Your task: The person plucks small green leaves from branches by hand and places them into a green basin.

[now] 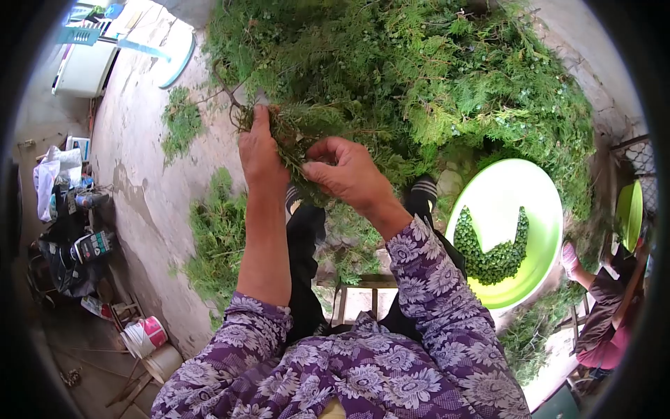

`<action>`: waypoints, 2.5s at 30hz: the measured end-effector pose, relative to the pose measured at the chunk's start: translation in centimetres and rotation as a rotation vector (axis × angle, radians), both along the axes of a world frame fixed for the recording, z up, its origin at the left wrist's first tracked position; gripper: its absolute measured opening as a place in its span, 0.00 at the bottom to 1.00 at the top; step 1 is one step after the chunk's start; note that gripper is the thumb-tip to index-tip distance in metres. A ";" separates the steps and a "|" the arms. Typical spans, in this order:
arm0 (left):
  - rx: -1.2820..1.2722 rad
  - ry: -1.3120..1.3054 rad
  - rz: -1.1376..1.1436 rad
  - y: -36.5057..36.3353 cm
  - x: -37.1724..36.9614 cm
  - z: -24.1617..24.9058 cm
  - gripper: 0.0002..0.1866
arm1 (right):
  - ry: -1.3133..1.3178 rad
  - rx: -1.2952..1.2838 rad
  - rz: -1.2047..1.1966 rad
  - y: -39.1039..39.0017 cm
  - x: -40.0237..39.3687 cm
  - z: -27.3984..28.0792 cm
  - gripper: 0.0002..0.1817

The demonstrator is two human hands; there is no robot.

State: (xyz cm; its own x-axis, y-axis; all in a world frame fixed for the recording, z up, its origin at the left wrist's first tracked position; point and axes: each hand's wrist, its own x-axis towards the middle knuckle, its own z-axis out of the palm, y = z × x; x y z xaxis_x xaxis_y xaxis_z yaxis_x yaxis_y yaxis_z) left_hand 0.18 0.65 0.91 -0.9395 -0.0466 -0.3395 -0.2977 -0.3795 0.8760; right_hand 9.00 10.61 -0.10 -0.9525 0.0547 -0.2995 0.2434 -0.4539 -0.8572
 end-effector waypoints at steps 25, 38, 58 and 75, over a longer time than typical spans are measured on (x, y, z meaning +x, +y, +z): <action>-0.025 0.065 0.026 -0.6 -0.6 -0.3 0.15 | 0.122 0.448 0.026 -0.3 0.5 0.2 0.07; 0.004 0.193 0.104 -4.7 -2.8 0.1 0.14 | 0.106 -0.293 0.038 4.6 0.6 1.4 0.07; 0.052 0.155 -0.031 -4.2 -1.8 0.5 0.12 | 0.156 0.448 -0.041 4.0 -0.4 0.1 0.10; -0.152 -0.059 0.156 -4.7 -4.2 -2.0 0.13 | 0.332 -0.199 0.485 3.1 1.6 0.9 0.10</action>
State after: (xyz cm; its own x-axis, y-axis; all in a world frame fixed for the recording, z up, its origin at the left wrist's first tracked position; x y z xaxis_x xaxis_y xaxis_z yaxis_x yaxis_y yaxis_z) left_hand -4.02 -4.01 -1.04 -0.8956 -0.2450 -0.3713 -0.2977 -0.2898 0.9096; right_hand 10.59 13.76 0.83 -0.8988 -0.4346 0.0569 0.1974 -0.5174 -0.8327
